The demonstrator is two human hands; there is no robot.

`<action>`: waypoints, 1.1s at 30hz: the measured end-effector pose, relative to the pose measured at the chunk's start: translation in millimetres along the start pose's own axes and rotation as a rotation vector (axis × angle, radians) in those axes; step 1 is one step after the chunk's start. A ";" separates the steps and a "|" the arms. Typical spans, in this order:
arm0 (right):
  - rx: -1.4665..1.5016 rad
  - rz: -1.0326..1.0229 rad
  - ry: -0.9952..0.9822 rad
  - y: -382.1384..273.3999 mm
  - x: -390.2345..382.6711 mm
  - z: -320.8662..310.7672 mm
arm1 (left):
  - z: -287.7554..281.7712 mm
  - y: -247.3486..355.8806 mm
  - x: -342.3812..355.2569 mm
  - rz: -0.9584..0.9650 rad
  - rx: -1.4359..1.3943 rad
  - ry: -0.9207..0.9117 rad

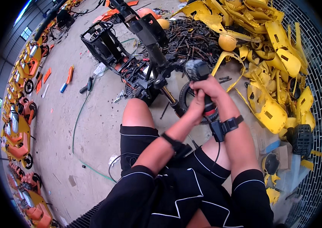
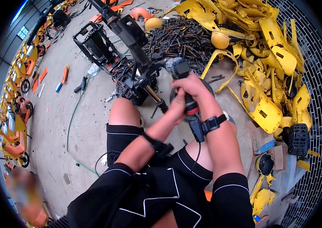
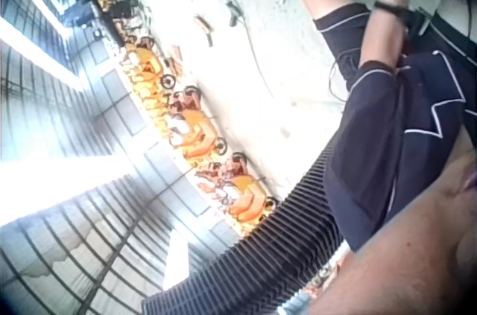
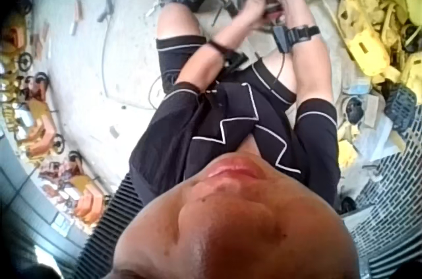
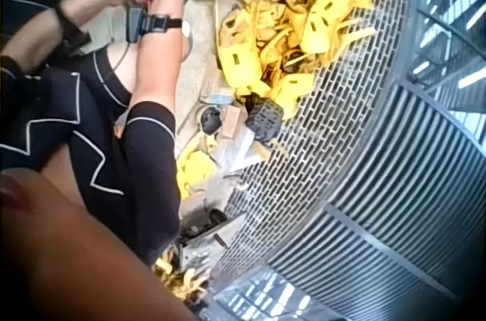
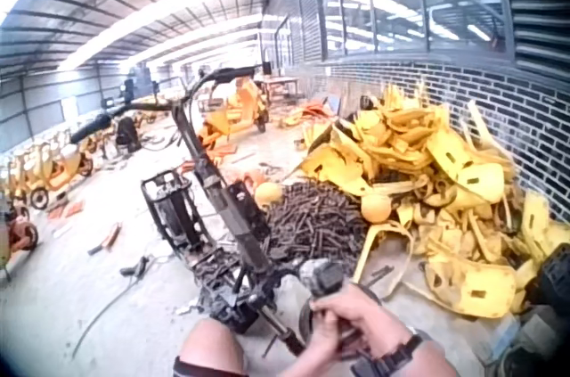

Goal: The person uses a power drill to tighten or loosen bolts on the front fork and wheel assembly of a scooter while sitting on the floor of a warehouse.

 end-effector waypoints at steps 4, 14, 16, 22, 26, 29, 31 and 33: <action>-0.028 -0.007 -0.127 -2.0 -14.4 15.7 | 9.3 -11.7 -18.0 -0.011 -0.111 -0.064; -0.418 -0.212 0.123 -1.2 -22.7 14.6 | -20.0 -1.1 -27.6 -0.215 -0.139 -0.333; -0.412 -0.233 0.129 -3.7 -25.7 18.4 | -37.8 -2.9 -27.2 -0.215 0.028 -0.333; -0.495 -0.227 0.142 5.4 -23.9 11.1 | -35.9 15.0 -26.2 -0.170 0.258 -0.239; -0.703 -0.242 0.117 -3.1 -31.2 12.2 | -63.1 -0.2 -16.1 -0.097 0.431 -0.190; -0.904 -0.335 0.144 -27.8 -39.0 5.5 | -88.3 13.0 -13.6 0.043 0.691 -0.035; -0.934 -0.399 0.162 -32.3 -43.0 1.0 | -100.0 19.9 -12.4 0.039 0.623 0.012; -0.822 -0.408 0.146 -28.9 -47.5 -1.9 | -108.2 26.4 -12.0 0.041 0.589 0.047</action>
Point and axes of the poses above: each hand's wrist, its own x-axis towards the middle knuckle, its own z-axis out of the palm, y = z × x, the point moved 8 cm from there along x, towards the middle knuckle, and after that the axes turned 1 degree about -y, right-handed, at the moved point
